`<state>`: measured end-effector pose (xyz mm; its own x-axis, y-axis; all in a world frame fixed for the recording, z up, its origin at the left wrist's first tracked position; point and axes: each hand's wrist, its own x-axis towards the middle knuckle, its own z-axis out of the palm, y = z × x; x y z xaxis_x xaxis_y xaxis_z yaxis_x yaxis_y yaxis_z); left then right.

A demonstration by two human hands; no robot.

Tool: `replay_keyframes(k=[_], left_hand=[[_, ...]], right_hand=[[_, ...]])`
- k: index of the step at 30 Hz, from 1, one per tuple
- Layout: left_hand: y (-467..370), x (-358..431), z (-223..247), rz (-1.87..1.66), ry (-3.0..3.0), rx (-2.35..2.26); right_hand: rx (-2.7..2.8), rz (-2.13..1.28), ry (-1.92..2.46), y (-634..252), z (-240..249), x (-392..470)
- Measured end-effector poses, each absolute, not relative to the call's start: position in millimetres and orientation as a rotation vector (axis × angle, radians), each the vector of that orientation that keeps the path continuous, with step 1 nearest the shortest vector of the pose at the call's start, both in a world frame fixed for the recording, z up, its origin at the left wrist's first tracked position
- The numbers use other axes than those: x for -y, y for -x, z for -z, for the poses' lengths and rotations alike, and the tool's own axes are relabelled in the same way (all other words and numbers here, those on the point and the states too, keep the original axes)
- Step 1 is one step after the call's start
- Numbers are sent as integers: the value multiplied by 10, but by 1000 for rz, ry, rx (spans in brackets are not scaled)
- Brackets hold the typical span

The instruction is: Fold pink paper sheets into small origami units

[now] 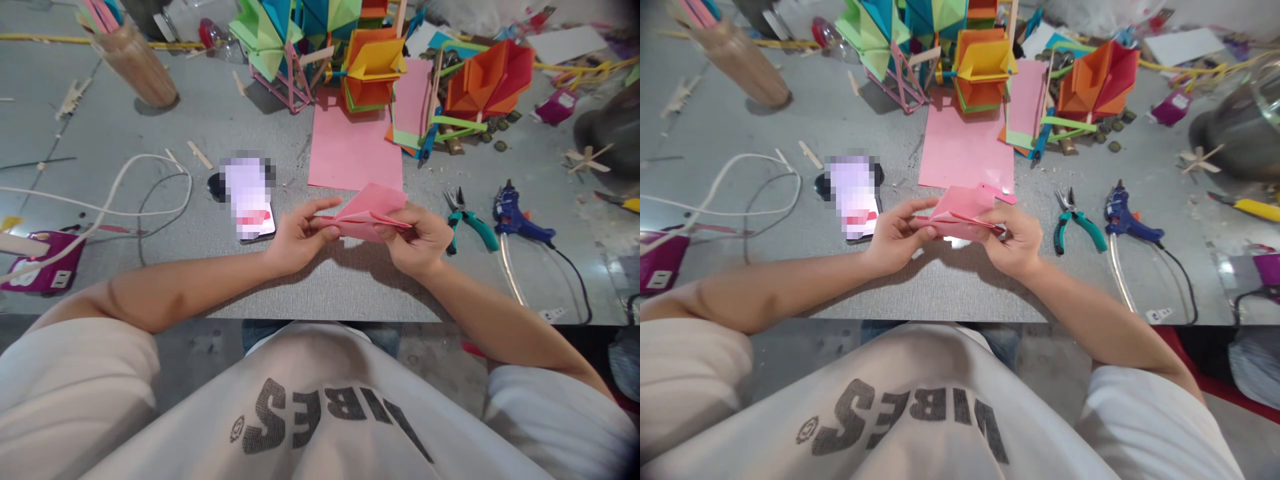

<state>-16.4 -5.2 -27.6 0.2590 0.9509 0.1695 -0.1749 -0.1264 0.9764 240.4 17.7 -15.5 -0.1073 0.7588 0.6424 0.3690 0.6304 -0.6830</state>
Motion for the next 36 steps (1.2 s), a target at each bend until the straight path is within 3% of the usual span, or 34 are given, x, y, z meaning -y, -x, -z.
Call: replay_keyframes(k=[9, 20, 27, 31, 36], left_hand=[[185, 46, 226, -1199, -1547, -895], [162, 47, 271, -1221, -1527, -909], [170, 107, 175, -1024, -1718, -974], [179, 146, 129, -968, -1818, -910], [177, 154, 184, -1059, -1871, -819]], right_hand=[[1785, -220, 703, -2375, 177, -256], [1843, -313, 780, -2378, 160, -254], [2029, -156, 829, -2427, -86, -233], [2127, -264, 883, -2434, -211, -141], [2218, -258, 881, -2413, -192, -146]])
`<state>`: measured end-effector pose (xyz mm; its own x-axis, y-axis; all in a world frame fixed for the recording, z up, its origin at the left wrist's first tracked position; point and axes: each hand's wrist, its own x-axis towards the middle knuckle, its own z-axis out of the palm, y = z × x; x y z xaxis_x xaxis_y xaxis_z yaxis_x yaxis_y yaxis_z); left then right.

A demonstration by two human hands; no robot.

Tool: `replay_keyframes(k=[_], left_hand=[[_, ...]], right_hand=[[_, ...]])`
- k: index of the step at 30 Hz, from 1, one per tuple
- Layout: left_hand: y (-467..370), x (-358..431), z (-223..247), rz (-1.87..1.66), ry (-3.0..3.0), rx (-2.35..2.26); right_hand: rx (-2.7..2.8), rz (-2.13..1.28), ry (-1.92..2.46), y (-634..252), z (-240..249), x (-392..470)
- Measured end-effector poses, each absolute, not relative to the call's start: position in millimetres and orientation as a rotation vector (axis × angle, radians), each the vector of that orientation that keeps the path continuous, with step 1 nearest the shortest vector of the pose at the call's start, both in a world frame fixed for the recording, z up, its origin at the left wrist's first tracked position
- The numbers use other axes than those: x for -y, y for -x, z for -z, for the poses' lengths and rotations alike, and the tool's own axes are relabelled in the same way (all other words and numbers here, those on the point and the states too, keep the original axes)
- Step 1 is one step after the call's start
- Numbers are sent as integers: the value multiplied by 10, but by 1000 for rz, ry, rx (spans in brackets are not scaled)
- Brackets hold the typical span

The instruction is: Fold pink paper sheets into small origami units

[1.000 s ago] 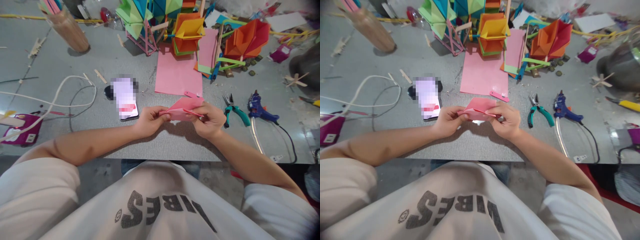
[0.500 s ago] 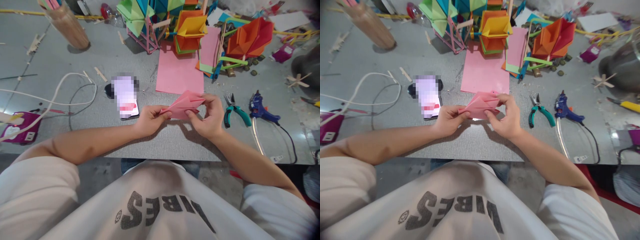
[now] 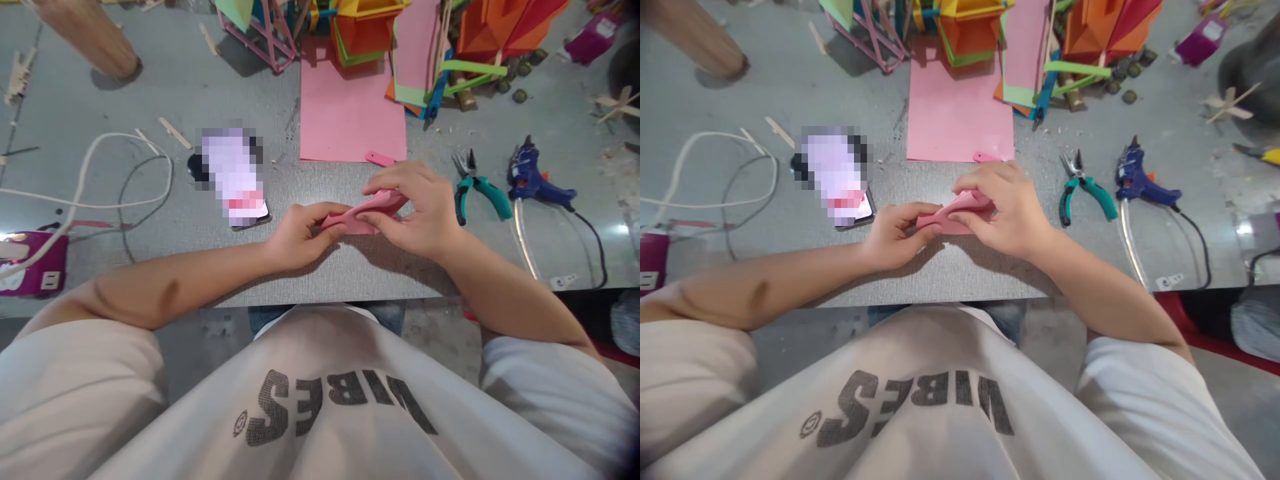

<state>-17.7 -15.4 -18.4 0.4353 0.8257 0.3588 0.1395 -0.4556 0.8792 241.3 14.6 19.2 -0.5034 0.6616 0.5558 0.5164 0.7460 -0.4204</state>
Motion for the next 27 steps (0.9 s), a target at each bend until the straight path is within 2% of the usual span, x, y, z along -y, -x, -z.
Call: replay_keyframes(k=[6, 13, 18, 27], left_hand=[[169, 151, 273, -1170, -1866, -762], [166, 150, 301, -1251, -1887, -553], [173, 173, 298, -1129, -1782, -648], [206, 178, 204, -1161, -2059, -813]], right_hand=[[2140, -161, 876, -2388, -147, -143], [2064, -276, 914, -2384, -235, -61], [2100, -494, 887, -2410, -304, -63], [2127, -515, 964, -2447, -304, -58]])
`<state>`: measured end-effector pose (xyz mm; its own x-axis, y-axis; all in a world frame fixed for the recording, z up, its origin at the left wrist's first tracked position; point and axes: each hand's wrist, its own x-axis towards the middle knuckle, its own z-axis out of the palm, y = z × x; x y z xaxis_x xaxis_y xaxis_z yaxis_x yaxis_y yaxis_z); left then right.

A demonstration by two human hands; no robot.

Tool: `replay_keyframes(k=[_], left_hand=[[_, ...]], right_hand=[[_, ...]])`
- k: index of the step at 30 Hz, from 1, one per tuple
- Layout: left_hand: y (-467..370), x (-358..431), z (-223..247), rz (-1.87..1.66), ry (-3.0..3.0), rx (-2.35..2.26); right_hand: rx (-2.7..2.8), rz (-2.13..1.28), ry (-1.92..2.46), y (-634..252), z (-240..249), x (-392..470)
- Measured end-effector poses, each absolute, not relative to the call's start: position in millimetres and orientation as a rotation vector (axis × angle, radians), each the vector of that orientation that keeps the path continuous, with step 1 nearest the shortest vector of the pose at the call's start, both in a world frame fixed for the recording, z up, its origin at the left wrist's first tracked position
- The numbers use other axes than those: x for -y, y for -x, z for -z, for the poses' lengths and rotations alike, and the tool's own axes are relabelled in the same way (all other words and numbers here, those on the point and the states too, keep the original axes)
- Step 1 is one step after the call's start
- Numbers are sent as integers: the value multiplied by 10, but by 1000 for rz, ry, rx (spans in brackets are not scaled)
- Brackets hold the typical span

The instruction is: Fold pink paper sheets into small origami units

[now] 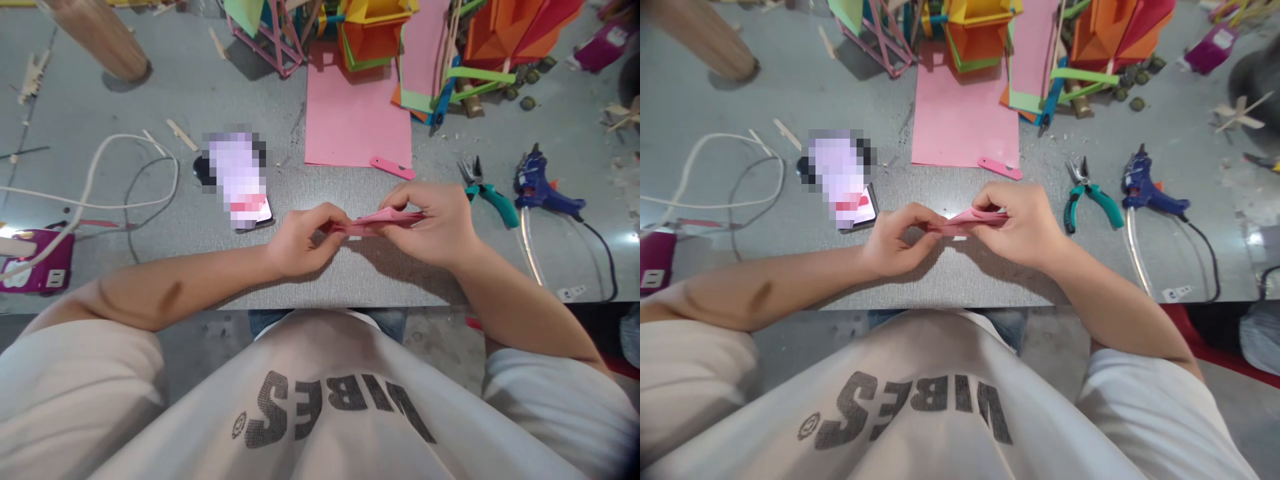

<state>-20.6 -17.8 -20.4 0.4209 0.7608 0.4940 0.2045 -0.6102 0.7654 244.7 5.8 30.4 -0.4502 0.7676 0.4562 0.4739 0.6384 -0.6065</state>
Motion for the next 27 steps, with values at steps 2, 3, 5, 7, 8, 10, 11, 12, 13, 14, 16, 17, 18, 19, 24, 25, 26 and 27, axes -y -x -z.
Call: replay_keyframes(k=[2, 3, 5, 7, 8, 10, 11, 12, 13, 14, 16, 17, 18, 19, 24, 25, 26, 27], left_hand=[[206, 180, 193, -1110, -2065, -865], [204, 180, 191, -1085, -2061, -888], [200, 176, 187, -1046, -2056, -927], [199, 169, 182, -1036, -2091, -935], [199, 164, 179, -1046, -2128, -925], [203, 151, 175, -1081, -2234, -865], [205, 145, 175, -1098, -2292, -828], [208, 139, 177, -1110, -2343, -793], [210, 134, 180, -1120, -2386, -758], [212, 129, 185, -1129, -2414, -732], [214, 123, 198, -1131, -2427, -714], [214, 120, 204, -1123, -2418, -714], [214, 118, 209, -1114, -2406, -718], [214, 116, 212, -1105, -2395, -726], [212, 107, 211, -1159, -2366, -708], [211, 106, 210, -1178, -2360, -705], [210, 105, 209, -1196, -2354, -705], [208, 105, 208, -1215, -2348, -709]], right_hand=[[2168, -501, 936, -2453, -285, -79], [2198, -481, 921, -2456, -273, -90], [2253, -419, 885, -2461, -249, -106], [2282, -369, 852, -2466, -231, -111], [2288, -358, 851, -2469, -226, -110], [2290, -361, 876, -2475, -222, -103], [2291, -369, 889, -2478, -221, -100], [2294, -380, 898, -2482, -220, -98], [2298, -394, 896, -2486, -217, -98], [2304, -408, 887, -2491, -211, -101], [2313, -429, 857, -2500, -195, -111], [2313, -435, 844, -2503, -186, -118], [2307, -436, 835, -2507, -177, -126], [2297, -436, 832, -2510, -169, -134], [2255, -454, 774, -2518, -164, -177], [2262, -452, 764, -2520, -168, -187], [2275, -444, 754, -2521, -172, -198], [2291, -435, 747, -2522, -176, -207]])
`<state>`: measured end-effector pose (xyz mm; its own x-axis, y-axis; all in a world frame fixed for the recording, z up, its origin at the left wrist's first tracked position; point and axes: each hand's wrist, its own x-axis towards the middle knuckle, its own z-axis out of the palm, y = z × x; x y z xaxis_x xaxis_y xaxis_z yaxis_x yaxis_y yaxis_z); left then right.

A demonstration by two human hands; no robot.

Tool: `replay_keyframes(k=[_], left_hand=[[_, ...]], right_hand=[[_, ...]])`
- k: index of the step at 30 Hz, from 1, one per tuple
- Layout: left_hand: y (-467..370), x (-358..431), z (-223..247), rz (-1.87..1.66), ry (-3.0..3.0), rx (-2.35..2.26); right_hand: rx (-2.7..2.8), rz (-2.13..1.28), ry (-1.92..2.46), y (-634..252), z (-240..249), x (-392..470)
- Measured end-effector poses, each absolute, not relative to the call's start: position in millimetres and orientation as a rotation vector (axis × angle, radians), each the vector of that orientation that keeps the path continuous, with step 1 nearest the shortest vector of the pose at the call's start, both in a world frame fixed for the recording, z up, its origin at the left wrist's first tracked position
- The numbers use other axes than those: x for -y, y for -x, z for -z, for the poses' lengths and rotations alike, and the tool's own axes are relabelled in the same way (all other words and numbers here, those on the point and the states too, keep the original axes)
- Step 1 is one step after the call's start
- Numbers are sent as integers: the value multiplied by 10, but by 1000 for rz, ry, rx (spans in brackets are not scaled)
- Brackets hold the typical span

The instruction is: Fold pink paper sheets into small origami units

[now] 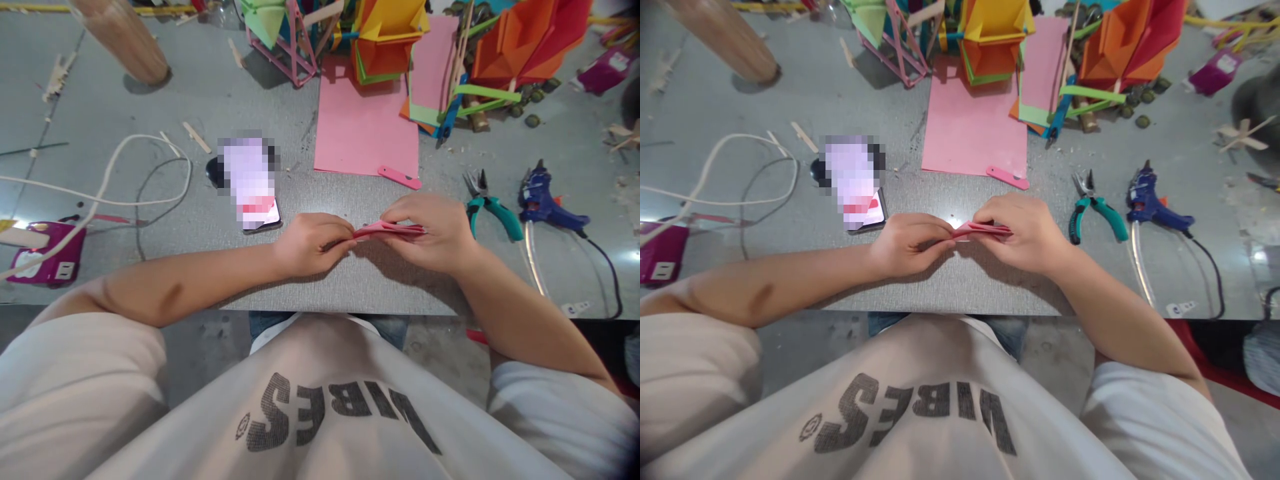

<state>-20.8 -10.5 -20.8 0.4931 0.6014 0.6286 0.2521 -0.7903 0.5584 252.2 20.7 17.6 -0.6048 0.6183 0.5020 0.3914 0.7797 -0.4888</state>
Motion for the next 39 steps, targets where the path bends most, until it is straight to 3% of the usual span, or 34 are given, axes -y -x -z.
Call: replay_keyframes(k=[23, 30, 39], left_hand=[[199, 96, 190, -1437, -2226, -806], [219, 91, 191, -1326, -2346, -820], [235, 75, 222, -1344, -2415, -725]], right_hand=[[2214, -421, 849, -2542, -226, -218], [2354, -115, 502, -2539, -128, -228], [2314, 22, 472, -2486, -175, -147]])
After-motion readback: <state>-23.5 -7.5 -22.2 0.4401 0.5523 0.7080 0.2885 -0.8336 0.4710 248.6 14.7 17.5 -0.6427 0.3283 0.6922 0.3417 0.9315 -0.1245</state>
